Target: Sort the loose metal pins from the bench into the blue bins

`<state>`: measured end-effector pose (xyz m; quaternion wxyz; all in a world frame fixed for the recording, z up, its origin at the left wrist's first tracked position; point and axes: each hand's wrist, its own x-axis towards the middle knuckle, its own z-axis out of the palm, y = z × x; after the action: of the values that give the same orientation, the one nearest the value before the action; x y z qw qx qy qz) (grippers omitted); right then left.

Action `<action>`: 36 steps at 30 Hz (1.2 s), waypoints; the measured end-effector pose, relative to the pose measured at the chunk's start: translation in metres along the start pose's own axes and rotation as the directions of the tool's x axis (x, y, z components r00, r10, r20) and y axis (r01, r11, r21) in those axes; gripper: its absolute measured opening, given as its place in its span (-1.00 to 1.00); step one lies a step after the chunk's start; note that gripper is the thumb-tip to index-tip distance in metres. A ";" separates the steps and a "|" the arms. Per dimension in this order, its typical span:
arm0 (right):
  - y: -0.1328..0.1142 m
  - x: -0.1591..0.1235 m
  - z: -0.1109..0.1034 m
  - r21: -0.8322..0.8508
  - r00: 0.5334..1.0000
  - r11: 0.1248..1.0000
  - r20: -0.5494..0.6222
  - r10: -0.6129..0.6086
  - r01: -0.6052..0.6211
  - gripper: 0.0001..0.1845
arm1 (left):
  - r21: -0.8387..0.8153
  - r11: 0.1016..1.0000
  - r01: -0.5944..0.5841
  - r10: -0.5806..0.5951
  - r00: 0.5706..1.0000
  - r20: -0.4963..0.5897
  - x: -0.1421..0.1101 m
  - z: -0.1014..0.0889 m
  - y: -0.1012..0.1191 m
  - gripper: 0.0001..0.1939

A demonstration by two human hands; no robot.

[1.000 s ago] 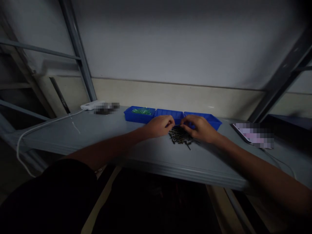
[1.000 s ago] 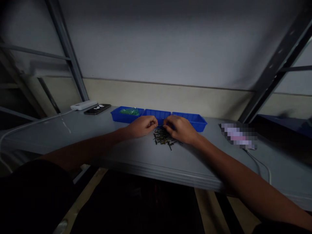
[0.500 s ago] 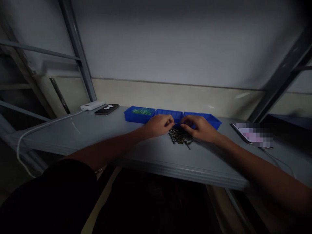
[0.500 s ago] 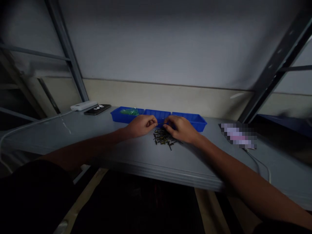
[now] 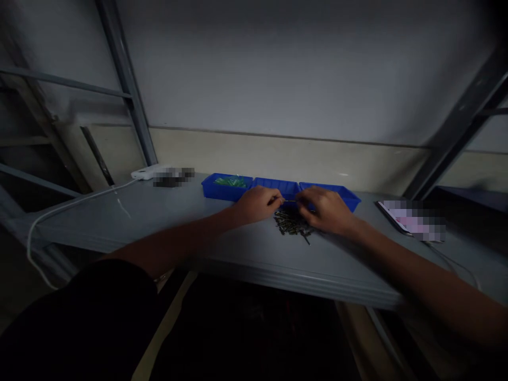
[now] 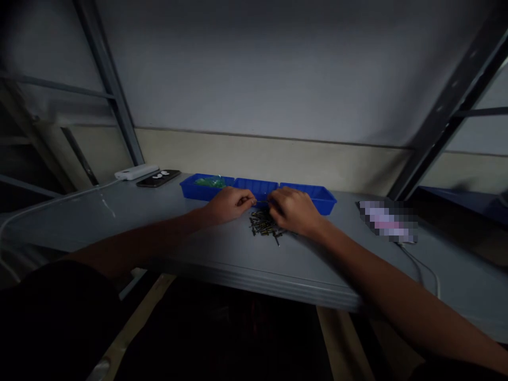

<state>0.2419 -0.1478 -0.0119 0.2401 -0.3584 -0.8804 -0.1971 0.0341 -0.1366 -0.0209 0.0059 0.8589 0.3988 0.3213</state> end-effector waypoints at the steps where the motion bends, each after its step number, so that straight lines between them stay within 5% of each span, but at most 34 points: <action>1: -0.001 0.000 0.000 -0.005 1.000 1.000 0.002 0.003 -0.003 -0.76 | -0.004 1.000 0.001 -0.001 1.000 0.004 0.000 0.000 0.000 -0.80; 14: -0.001 0.000 0.002 0.004 1.000 1.000 0.000 -0.018 0.018 -0.74 | -0.034 0.999 -0.001 0.002 1.000 0.026 -0.001 -0.002 0.003 -0.73; 36: -0.003 0.003 0.002 0.124 0.998 0.990 0.017 0.065 -0.067 -0.66 | -0.139 0.987 -0.079 0.065 0.992 -0.105 -0.002 0.003 -0.001 -0.84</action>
<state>0.2375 -0.1471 -0.0119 0.2625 -0.3729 -0.8802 -0.1315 0.0343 -0.1361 -0.0249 0.0359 0.8530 0.3430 0.3916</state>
